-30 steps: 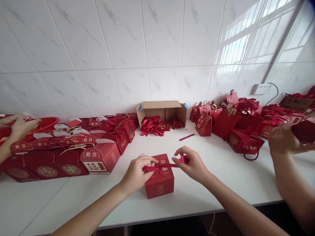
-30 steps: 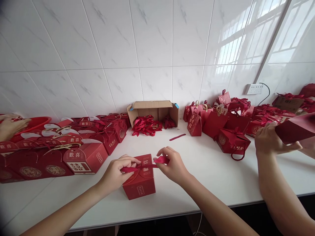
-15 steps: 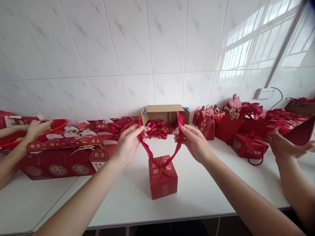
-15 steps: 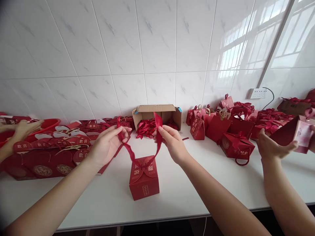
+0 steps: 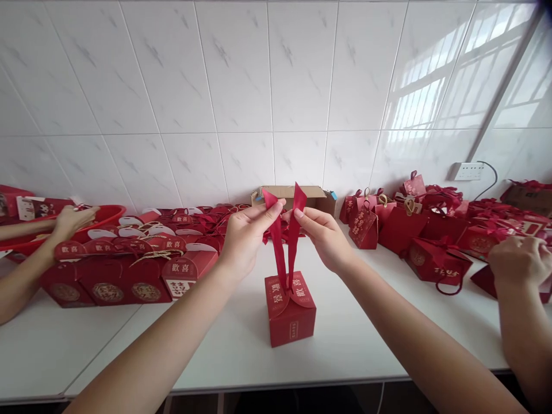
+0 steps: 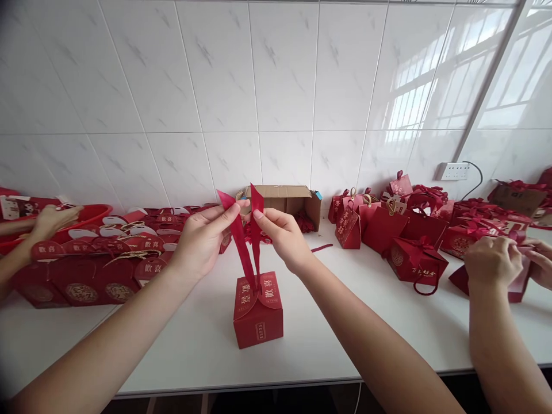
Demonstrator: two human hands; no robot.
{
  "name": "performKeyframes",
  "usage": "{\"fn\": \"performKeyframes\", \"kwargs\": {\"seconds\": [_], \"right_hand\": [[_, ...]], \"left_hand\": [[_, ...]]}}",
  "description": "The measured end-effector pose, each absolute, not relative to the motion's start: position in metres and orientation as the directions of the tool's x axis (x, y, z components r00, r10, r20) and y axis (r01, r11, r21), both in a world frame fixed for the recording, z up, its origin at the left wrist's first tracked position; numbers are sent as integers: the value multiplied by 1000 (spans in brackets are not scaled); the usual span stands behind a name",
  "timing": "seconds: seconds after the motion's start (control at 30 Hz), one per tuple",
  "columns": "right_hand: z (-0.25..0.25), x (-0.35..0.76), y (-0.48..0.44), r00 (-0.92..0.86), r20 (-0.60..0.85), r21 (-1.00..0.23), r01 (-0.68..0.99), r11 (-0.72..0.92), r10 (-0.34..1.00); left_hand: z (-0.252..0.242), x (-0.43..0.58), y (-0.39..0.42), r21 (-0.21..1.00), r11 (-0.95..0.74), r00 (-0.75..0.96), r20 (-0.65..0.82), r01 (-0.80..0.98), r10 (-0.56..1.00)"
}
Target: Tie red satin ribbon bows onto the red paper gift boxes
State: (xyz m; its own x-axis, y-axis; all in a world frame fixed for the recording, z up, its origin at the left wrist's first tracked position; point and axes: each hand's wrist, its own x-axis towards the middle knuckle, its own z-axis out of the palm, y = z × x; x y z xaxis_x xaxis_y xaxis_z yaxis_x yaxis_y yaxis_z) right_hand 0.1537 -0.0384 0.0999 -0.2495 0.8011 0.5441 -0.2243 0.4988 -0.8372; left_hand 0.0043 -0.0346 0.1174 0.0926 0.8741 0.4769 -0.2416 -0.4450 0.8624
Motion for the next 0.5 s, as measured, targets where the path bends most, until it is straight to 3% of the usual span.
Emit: {"fn": "performKeyframes", "kwargs": {"seconds": [0.33, 0.4, 0.5], "right_hand": [[97, 173, -38, -272, 486, -868, -266, 420, 830], [89, 195, -42, -276, 435, -898, -203, 391, 857], [70, 235, -50, -296, 301, -927, 133, 351, 907]], "left_hand": [[123, -7, -34, 871, -455, 142, 482, -186, 865], [120, -27, -34, 903, -429, 179, 425, -17, 887], [106, -64, -37, 861, -277, 267, 173, 427, 948]]}}
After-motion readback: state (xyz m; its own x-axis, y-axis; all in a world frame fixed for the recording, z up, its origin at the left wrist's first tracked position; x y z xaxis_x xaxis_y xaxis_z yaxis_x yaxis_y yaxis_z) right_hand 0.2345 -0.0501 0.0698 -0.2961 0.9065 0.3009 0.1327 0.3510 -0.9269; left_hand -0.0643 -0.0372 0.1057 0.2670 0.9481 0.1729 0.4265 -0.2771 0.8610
